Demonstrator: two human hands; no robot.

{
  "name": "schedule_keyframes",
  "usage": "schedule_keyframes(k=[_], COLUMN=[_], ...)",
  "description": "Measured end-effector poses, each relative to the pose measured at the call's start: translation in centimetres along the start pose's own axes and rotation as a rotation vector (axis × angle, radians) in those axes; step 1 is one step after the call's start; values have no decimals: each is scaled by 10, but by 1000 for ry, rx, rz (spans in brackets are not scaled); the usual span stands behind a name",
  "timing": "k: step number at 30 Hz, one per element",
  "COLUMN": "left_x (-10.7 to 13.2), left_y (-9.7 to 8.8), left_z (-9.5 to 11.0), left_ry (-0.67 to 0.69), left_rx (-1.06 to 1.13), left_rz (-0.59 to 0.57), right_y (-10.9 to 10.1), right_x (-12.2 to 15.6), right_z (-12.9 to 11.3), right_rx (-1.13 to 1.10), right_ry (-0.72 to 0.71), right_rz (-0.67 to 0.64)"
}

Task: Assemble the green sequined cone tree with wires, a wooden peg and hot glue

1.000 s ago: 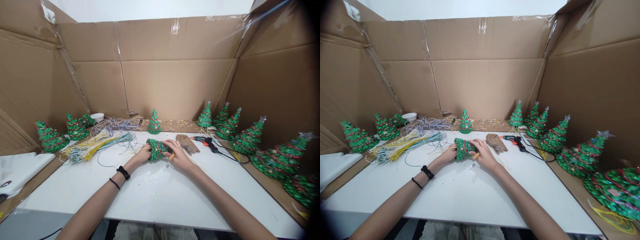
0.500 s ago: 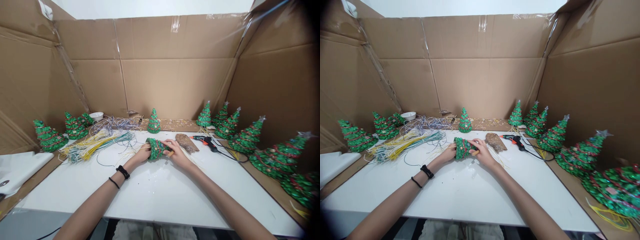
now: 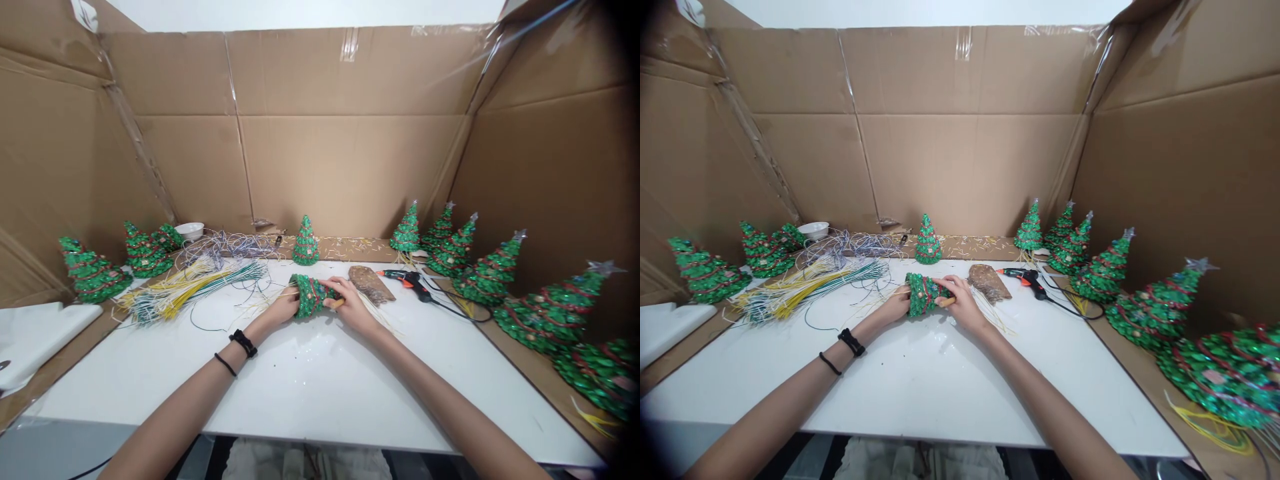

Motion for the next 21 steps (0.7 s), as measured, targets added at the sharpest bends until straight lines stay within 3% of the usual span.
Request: schedule_keyframes(k=[21], left_x=[1], left_y=[-2], left_z=[0], left_ry=[41], left_rx=[-145], left_rz=[-47], right_y=[0], right_x=[-2], right_z=[-1], right_rx=[-55], right_ry=[12], right_rz=[35])
Point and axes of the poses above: each hand's wrist, its own x-axis away from the middle knuckle, its own y-axis out of the palm, z = x × y, the point moved 5 cm from there along -x, towards the middle knuckle, and after that the axes turned 5 degrees about z, right-handed, at the moved point
